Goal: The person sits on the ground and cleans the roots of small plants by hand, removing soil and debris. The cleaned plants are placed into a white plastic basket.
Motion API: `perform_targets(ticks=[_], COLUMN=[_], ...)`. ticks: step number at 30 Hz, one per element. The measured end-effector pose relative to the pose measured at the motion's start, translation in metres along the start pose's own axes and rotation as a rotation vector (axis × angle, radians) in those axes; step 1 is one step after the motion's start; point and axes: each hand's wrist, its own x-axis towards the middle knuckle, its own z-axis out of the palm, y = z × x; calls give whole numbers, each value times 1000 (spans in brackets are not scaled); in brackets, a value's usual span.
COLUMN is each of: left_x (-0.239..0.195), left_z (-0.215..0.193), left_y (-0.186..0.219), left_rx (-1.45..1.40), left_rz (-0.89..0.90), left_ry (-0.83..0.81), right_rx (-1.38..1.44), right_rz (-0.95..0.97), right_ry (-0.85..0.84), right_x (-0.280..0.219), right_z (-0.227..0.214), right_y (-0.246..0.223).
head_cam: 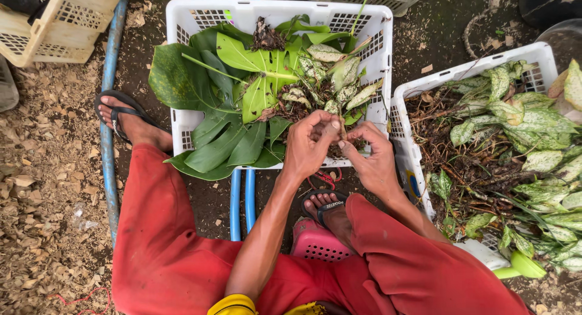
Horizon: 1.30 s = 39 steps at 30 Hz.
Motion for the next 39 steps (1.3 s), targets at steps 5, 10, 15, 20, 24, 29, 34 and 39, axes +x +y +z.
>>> perform_targets(ticks=[5,10,15,20,24,29,34,39], left_x=[-1,6,17,23,20,18,22,20], left_z=[0,-17,-35,-42,-37,-36,-38,-43], left_y=[-1,-22,-39,-45,-42,-40,-37,-38], left_rx=[109,-110,-286,-323,-304,-233,-276,-297], left_rz=[-110,-32,-4,52,95,121,149,169], left_ry=[22,72,105,127,136,146,122,143], right_rx=[-263,25,-49,-181,-252,-309,-347,-365], right_rz=[-11,51,-26,103,132,144,151,145], right_ry=[-58,56,171,-303,-498,-506,-453,-471], right_x=[1,-2,-20,-37,-54,-66,-76,-82], right_z=[-1,-43,-111,-76,-53,-49,-41,-33], right_y=[0,-13,-7,14,12,13,10,9])
